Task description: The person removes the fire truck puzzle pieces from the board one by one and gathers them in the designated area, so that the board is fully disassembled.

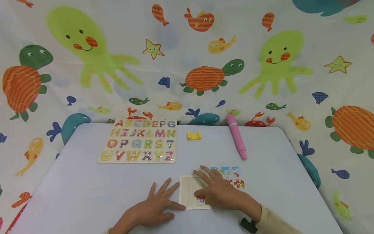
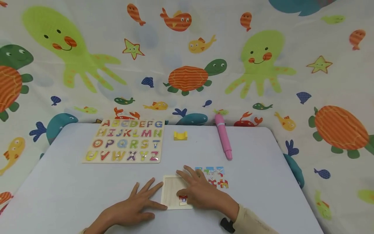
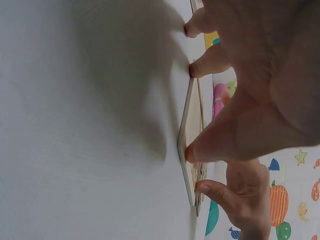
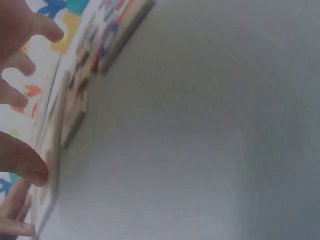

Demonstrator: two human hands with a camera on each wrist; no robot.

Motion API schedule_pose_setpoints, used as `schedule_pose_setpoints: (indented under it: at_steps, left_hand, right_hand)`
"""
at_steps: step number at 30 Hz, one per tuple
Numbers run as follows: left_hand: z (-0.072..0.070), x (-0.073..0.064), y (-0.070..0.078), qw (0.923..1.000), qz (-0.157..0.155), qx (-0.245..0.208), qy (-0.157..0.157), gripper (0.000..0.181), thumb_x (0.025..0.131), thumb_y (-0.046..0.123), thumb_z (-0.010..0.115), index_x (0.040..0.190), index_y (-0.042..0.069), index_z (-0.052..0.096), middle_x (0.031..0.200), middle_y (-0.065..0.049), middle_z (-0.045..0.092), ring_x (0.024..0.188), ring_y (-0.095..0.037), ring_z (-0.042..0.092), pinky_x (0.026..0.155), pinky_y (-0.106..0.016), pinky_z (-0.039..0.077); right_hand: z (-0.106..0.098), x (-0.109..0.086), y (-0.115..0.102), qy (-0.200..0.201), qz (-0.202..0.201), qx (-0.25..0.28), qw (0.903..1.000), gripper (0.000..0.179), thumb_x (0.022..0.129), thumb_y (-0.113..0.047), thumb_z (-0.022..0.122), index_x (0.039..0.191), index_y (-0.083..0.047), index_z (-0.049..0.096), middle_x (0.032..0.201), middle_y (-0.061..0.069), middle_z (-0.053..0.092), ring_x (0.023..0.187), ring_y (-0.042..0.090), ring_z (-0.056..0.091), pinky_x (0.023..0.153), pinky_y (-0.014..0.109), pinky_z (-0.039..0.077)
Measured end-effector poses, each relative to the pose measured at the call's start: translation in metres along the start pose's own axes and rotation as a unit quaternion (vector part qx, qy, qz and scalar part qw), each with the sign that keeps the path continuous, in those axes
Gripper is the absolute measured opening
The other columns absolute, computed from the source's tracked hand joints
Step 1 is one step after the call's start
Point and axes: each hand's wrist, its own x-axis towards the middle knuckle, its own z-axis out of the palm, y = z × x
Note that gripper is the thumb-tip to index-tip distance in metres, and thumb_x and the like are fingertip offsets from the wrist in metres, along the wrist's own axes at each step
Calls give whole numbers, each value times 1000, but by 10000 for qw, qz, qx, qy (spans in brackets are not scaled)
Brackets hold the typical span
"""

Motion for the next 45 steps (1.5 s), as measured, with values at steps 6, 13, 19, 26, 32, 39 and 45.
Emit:
schedule_pose_setpoints:
  at_steps: [6, 13, 19, 26, 32, 39, 45]
  left_hand:
    - [-2, 0, 1, 10000, -19, 96, 9, 39, 93, 27, 72, 125, 48, 71, 168, -3, 25, 155, -43, 5, 110, -81, 1]
    - [-1, 1, 0, 10000, -9, -58, -35, 38, 94, 27, 72, 126, 48, 70, 169, -2, 24, 156, -42, 3, 110, -81, -1]
    - [0, 4, 1, 10000, -15, -46, -16, 38, 93, 26, 72, 125, 47, 71, 169, -3, 25, 155, -42, 4, 110, -80, 0]
    - [1, 6, 2, 10000, -73, -42, -29, 38, 92, 26, 73, 123, 48, 72, 168, -3, 26, 156, -41, 4, 112, -79, -1]
    - [0, 3, 0, 9999, -108, -56, -10, 37, 91, 25, 74, 121, 47, 73, 168, -5, 28, 155, -42, 5, 111, -79, -1]
    - [2, 2, -2, 10000, -23, -54, 25, 38, 92, 26, 73, 123, 48, 72, 168, -3, 27, 156, -41, 5, 112, -79, -1]
    - [2, 2, -1, 10000, -76, -41, 45, 38, 92, 26, 73, 123, 47, 72, 168, -3, 27, 156, -41, 5, 112, -79, -1]
  right_hand:
    - [5, 6, -4, -15, -128, -294, 9995, 28, 92, -19, 76, 117, -34, 76, 156, 3, 41, 149, 32, 25, 111, 63, 35]
    - [5, 2, -14, 246, -454, -195, 9985, 21, 91, -12, 77, 108, -22, 72, 107, -9, 62, 100, 9, 54, 88, 22, 50]
    - [-10, -15, -5, 469, -223, 1204, 9914, 14, 92, -4, 73, 96, -17, 69, 89, -14, 57, 83, 0, 51, 74, 14, 47]
    - [-52, -63, 38, -406, 1104, 2092, 9708, 17, 93, -7, 73, 88, -21, 65, 78, -16, 53, 76, 1, 51, 65, 21, 46]
    - [-50, -88, 59, -732, 1289, 2325, 9612, 19, 93, -2, 71, 86, -18, 62, 73, -14, 47, 73, 0, 49, 61, 21, 43]
    - [-32, -91, 58, -279, 1394, 1538, 9778, 23, 91, -3, 74, 88, -24, 65, 83, -17, 52, 78, 1, 50, 65, 21, 47]
    - [-28, -91, 55, -6, 1471, 1267, 9810, 21, 90, -5, 76, 93, -25, 69, 89, -16, 53, 79, 1, 50, 67, 22, 49]
